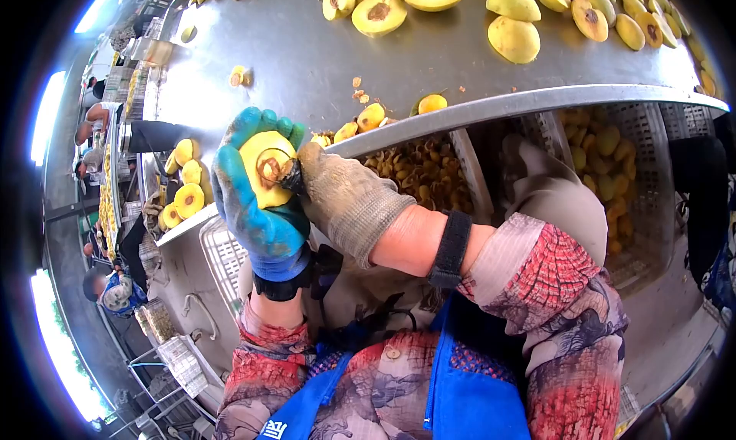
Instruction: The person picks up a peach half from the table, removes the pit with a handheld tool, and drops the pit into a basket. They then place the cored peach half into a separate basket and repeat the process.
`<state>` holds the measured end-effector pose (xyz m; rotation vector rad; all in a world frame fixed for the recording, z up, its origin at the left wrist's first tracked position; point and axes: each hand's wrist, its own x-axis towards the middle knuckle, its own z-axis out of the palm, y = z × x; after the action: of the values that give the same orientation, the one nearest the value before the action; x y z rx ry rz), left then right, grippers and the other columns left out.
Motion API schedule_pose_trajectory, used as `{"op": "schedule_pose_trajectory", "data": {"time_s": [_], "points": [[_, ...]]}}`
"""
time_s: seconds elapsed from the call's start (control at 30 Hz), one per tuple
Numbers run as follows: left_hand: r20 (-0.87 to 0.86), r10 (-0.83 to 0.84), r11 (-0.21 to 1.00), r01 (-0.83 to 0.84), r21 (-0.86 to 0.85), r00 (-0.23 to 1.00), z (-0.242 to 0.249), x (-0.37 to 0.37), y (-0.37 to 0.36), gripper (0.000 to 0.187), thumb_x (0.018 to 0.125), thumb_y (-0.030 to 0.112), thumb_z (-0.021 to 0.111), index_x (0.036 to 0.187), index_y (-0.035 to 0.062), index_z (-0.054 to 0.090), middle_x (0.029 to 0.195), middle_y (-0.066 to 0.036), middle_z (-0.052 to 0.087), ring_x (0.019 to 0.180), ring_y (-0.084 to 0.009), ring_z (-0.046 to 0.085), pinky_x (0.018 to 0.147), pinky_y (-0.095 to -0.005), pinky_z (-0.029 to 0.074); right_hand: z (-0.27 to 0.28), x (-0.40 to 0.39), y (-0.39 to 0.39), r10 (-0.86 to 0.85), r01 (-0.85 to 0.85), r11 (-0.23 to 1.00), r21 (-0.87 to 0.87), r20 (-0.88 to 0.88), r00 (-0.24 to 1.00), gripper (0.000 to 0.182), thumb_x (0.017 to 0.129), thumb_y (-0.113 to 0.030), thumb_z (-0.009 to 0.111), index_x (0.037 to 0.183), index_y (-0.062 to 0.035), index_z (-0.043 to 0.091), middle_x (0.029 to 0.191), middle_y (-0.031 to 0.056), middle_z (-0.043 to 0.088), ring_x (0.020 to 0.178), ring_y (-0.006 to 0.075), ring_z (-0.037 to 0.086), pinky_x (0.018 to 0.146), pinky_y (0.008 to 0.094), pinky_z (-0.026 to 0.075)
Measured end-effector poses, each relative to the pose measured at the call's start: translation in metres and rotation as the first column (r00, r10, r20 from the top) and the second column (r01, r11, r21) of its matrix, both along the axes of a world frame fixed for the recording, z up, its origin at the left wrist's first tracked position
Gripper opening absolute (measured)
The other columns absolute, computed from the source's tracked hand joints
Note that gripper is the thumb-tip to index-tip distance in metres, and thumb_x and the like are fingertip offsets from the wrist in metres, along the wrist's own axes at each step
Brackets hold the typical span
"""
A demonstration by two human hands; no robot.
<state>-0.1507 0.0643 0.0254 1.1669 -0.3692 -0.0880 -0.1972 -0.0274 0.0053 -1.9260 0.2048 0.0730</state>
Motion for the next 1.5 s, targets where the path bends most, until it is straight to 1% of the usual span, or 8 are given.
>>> {"op": "schedule_pose_trajectory", "data": {"time_s": [0.5, 0.6, 0.7, 0.83, 1.0, 1.13, 1.43, 1.5], "points": [[0.008, -0.08, 0.988, 0.078, 0.13, 0.997, -0.005, 0.004, 0.016, 0.032, 0.096, 0.024, 0.05, 0.112, -0.0028, 0.056, 0.103, -0.018, 0.062, 0.085, -0.0277, 0.064, 0.079, -0.0401, 0.054, 0.003, -0.011, 0.005, 0.137, -0.128, 0.974, 0.187, -0.035, 0.99, 0.044, 0.077, -0.027, 0.069, 0.109, -0.0034, 0.05, 0.085, 0.0188, 0.065, 0.081, 0.0361, 0.065, 0.07, 0.0416, 0.053], [-0.059, -0.158, 0.972, 0.166, 0.164, 0.986, -0.003, 0.006, 0.018, 0.048, 0.096, 0.037, 0.045, 0.113, -0.0068, 0.055, 0.1, -0.02, 0.062, 0.085, -0.0295, 0.063, 0.08, -0.0412, 0.053, 0.003, -0.014, 0.001, 0.207, -0.183, 0.958, 0.221, -0.09, 0.974, 0.046, 0.076, -0.027, 0.069, 0.111, -0.0035, 0.051, 0.084, 0.016, 0.066, 0.08, 0.0324, 0.066, 0.072, 0.0393, 0.053], [-0.1, -0.311, 0.94, 0.321, 0.113, 0.945, -0.002, 0.01, 0.022, 0.027, 0.095, 0.02, 0.052, 0.109, -0.0017, 0.058, 0.101, -0.018, 0.063, 0.083, -0.027, 0.064, 0.076, -0.0381, 0.054, 0.012, -0.017, -0.002, 0.187, -0.159, 0.975, 0.153, -0.191, 0.964, 0.048, 0.076, -0.028, 0.069, 0.113, -0.0029, 0.051, 0.085, 0.0145, 0.066, 0.078, 0.0306, 0.066, 0.071, 0.0379, 0.053], [-0.202, -0.349, 0.924, 0.372, 0.088, 0.915, 0.002, 0.01, 0.02, 0.024, 0.094, 0.018, 0.054, 0.105, -0.0022, 0.059, 0.099, -0.017, 0.065, 0.081, -0.0251, 0.065, 0.073, -0.0379, 0.055, 0.027, -0.017, -0.015, 0.334, -0.2, 0.894, 0.4, -0.301, 0.893, 0.049, 0.076, -0.025, 0.068, 0.116, -0.0035, 0.05, 0.083, 0.0132, 0.066, 0.075, 0.028, 0.066, 0.068, 0.036, 0.054], [-0.142, -0.249, 0.96, 0.264, 0.094, 0.958, -0.004, 0.003, 0.015, 0.023, 0.093, 0.017, 0.056, 0.106, -0.003, 0.059, 0.097, -0.016, 0.065, 0.08, -0.0238, 0.065, 0.072, -0.0364, 0.056, 0.005, -0.027, 0.002, 0.11, -0.122, 0.982, 0.143, 0.09, 0.99, 0.044, 0.078, -0.021, 0.066, 0.115, -0.007, 0.048, 0.073, 0.0092, 0.062, 0.056, 0.0216, 0.064, 0.046, 0.0322, 0.052], [-0.099, -0.17, 0.979, 0.179, 0.094, 0.981, -0.009, 0.0, 0.01, 0.023, 0.093, 0.016, 0.056, 0.106, -0.0032, 0.059, 0.098, -0.016, 0.065, 0.08, -0.0232, 0.065, 0.071, -0.0359, 0.056, 0.032, -0.02, -0.014, 0.324, -0.06, 0.827, 0.558, -0.387, 0.863, 0.043, 0.077, -0.018, 0.066, 0.114, -0.0076, 0.045, 0.064, 0.0071, 0.058, 0.042, 0.0187, 0.058, 0.031, 0.0294, 0.044], [-0.308, -0.348, 0.879, 0.422, 0.221, 0.886, 0.001, 0.011, 0.016, 0.035, 0.089, 0.024, 0.062, 0.107, -0.0052, 0.059, 0.096, -0.02, 0.065, 0.079, -0.0261, 0.065, 0.07, -0.0379, 0.057, 0.045, -0.021, -0.02, 0.381, 0.002, 0.793, 0.609, -0.498, 0.779, 0.038, 0.076, -0.013, 0.064, 0.108, -0.006, 0.046, 0.055, 0.0068, 0.055, 0.039, 0.018, 0.055, 0.029, 0.0292, 0.04], [-0.38, -0.317, 0.887, 0.414, 0.204, 0.869, 0.008, 0.008, 0.013, 0.035, 0.088, 0.024, 0.063, 0.106, -0.0054, 0.059, 0.095, -0.02, 0.065, 0.078, -0.0251, 0.066, 0.07, -0.0368, 0.057, 0.032, -0.026, -0.021, 0.481, 0.067, 0.607, 0.792, -0.434, 0.762, 0.041, 0.076, -0.012, 0.065, 0.111, -0.0057, 0.045, 0.055, 0.0065, 0.055, 0.04, 0.0178, 0.055, 0.029, 0.0291, 0.04]]}}
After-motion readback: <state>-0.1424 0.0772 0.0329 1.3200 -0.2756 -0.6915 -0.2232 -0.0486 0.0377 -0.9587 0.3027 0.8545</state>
